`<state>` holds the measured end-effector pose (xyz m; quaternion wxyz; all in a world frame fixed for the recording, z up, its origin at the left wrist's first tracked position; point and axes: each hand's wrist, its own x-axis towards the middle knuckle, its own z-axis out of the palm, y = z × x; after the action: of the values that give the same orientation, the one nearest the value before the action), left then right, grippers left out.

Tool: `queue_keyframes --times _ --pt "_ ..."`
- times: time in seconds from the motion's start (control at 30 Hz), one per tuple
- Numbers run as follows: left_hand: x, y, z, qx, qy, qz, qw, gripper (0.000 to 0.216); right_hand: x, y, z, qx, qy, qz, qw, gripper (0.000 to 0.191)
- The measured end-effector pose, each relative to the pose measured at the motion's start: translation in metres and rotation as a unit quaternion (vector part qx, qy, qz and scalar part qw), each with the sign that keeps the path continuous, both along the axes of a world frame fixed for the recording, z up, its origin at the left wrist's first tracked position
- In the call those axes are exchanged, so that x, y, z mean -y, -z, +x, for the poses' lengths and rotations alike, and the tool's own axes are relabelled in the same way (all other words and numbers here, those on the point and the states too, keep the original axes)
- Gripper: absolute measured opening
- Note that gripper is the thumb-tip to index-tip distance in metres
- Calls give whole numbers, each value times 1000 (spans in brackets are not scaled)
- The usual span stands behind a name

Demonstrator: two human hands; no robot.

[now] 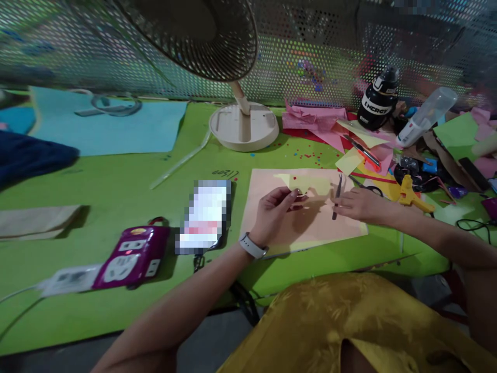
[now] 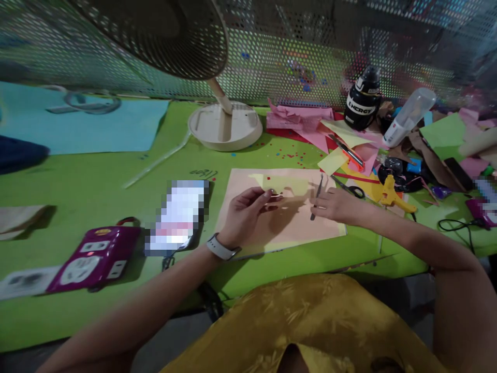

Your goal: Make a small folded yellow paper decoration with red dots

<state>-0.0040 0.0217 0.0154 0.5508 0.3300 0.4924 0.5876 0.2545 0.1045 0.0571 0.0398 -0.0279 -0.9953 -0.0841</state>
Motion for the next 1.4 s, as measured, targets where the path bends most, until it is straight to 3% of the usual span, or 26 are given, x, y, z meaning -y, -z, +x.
queue_keyframes --times 0.13,0.27,0.37,0.47,0.53,0.6,0.7,0.77,0.87,0.93,1.03,1.27,1.33,1.4 --pt "0 0 -1 10 -1 1 1000 34 3 7 -16 13 -41 76 996 21" --pt "-1 -2 0 3 1 -3 1000 33 -1 7 -18 2 -56 82 995 22" --pt "0 -3 0 0 -2 -5 1000 35 -3 1 -12 -17 -23 63 998 22" --pt "0 -4 0 -11 -6 -2 1000 36 -1 -10 -3 -129 64 1 990 19" --pt "0 -4 0 -13 -11 4 1000 36 0 -16 2 -226 148 -79 959 14" --pt "0 -3 0 -16 -13 5 1000 35 0 -17 6 -299 238 -175 907 11" --pt "0 -1 -1 -28 -13 5 1000 35 -3 -11 7 -339 320 -286 837 14" --pt "-1 0 -1 -25 -16 8 1000 35 -6 -4 7 -322 329 -311 832 17" --pt "-1 2 -1 -8 -17 9 1000 32 -13 3 7 -252 343 -282 859 18" --pt "-1 2 -2 5 -12 9 1000 31 -17 4 7 -198 372 -287 860 17" --pt "0 1 -2 13 -6 4 1000 31 -25 2 4 -171 406 -388 810 17" --pt "2 -1 -2 0 -5 -17 1000 37 -75 5 -17 -338 361 -559 666 39" --pt "2 0 -2 1 -4 -17 1000 36 -95 10 -26 -351 351 -575 650 42" --pt "2 0 -3 4 -1 -16 1000 34 -112 15 -34 -354 346 -572 654 41"
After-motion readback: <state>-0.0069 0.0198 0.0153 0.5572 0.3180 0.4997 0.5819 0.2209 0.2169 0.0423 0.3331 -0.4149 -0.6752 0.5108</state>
